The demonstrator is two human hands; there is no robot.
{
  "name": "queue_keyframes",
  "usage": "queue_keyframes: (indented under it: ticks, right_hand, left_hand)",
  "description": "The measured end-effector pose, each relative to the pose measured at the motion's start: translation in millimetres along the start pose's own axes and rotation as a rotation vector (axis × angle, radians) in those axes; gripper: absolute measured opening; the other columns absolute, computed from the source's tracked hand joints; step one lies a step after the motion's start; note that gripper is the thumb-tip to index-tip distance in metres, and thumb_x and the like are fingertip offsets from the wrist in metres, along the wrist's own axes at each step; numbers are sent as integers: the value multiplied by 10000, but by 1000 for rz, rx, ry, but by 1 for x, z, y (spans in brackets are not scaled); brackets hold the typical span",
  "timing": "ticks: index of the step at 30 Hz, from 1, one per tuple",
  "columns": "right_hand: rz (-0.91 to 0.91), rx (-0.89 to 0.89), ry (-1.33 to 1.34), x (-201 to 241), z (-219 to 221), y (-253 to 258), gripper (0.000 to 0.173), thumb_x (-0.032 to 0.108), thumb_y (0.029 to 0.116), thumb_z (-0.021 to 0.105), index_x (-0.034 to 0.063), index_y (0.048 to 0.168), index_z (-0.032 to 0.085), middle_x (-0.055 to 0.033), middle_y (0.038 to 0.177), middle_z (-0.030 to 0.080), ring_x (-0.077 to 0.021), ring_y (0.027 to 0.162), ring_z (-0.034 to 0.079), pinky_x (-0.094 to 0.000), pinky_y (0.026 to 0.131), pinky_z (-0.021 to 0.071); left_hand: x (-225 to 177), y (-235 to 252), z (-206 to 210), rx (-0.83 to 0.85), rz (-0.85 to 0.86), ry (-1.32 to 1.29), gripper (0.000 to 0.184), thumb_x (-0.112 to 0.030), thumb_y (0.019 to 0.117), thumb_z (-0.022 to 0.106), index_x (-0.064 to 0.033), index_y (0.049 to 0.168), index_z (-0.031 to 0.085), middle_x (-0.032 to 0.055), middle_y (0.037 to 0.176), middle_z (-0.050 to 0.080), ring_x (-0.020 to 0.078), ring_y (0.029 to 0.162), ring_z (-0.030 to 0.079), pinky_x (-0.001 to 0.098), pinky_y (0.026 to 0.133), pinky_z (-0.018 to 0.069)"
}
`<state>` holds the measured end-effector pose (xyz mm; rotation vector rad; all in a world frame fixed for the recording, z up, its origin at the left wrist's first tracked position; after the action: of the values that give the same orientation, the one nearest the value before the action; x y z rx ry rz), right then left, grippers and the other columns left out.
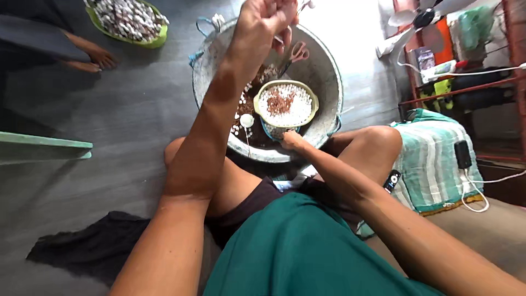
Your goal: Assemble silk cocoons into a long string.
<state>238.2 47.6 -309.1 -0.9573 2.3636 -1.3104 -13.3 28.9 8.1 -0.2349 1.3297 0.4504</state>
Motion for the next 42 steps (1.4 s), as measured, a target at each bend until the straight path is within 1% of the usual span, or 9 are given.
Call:
queue_keyframes:
  ticks: [3,6,8,9,14,17,21,28,42]
  right_hand:
    - [-152,-149,72,-10,-3,-18,420,299,922,704,126,1304,682,-220,1357,604,-420,1302,547,-647,995,494]
    - [-286,-427,217,-23,-20,-65,269,323,930,744,151,1135,711,-128,1017,703,-328,951,691,-585,812,575]
    - [-336,-582,468,-32,-44,-104,165,235,969,698,114,1080,690,-86,790,677,-258,671,657,-518,617,559]
    - [-345,-597,621,-35,-59,-120,167,224,1002,656,95,1107,671,-83,796,680,-228,648,648,-471,607,560]
    - [-618,-561,1361,-35,-153,-198,215,166,1030,622,119,1239,622,-53,1083,732,-126,872,708,-312,849,597]
    - [-868,-565,1626,-27,-206,-229,172,76,1024,596,41,1170,679,-107,1121,737,-140,888,718,-306,861,602]
    - [-979,-510,1784,-16,-243,-239,191,34,1042,540,8,1184,665,-128,1145,720,-145,908,718,-285,848,609]
    - [-1091,-310,1887,-4,-249,-225,298,-1,1039,431,-54,1266,616,-170,1222,686,-178,1004,708,-289,913,587]
    - [-1027,-406,1895,-5,-243,-227,266,-11,1029,514,-13,1268,629,-164,1207,688,-187,972,711,-317,910,594]
  left_hand:
    - [1,2,0,-4,1,41,153,-75,1033,596,6,947,693,66,846,707,127,671,651,258,631,570]
    - [2,1,4,0,-12,33,166,-110,1042,597,0,969,698,63,864,713,127,689,660,259,637,571]
    - [2,0,7,18,-3,39,137,-120,1053,578,-21,1047,672,44,903,705,119,692,656,249,614,567]
    - [2,0,7,32,7,57,125,-119,1054,569,-31,1084,653,37,921,700,119,699,654,253,607,565]
    - [9,1,12,9,88,233,96,-60,1031,559,-16,1098,611,44,903,654,100,640,605,248,547,525]
    - [12,-2,20,6,107,336,92,-60,1022,568,-25,1089,621,42,898,646,87,643,597,243,564,519]
    - [7,-5,28,28,148,473,109,-97,1023,576,-50,1094,644,38,930,653,83,676,599,252,602,519]
    - [2,-10,29,49,203,506,97,-126,1025,587,-86,1072,661,0,887,664,56,664,599,227,598,510]
    - [-4,-16,34,47,222,431,95,-124,1002,590,-75,1050,654,-9,805,691,57,630,634,223,569,534]
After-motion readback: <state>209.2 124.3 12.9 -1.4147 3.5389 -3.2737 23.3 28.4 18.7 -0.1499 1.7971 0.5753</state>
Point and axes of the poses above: each hand's wrist, its own y-axis towards the middle knuckle, its own z-axis out of the palm, x = y × z, the point moved 5 cm from there along y, towards the middle knuckle
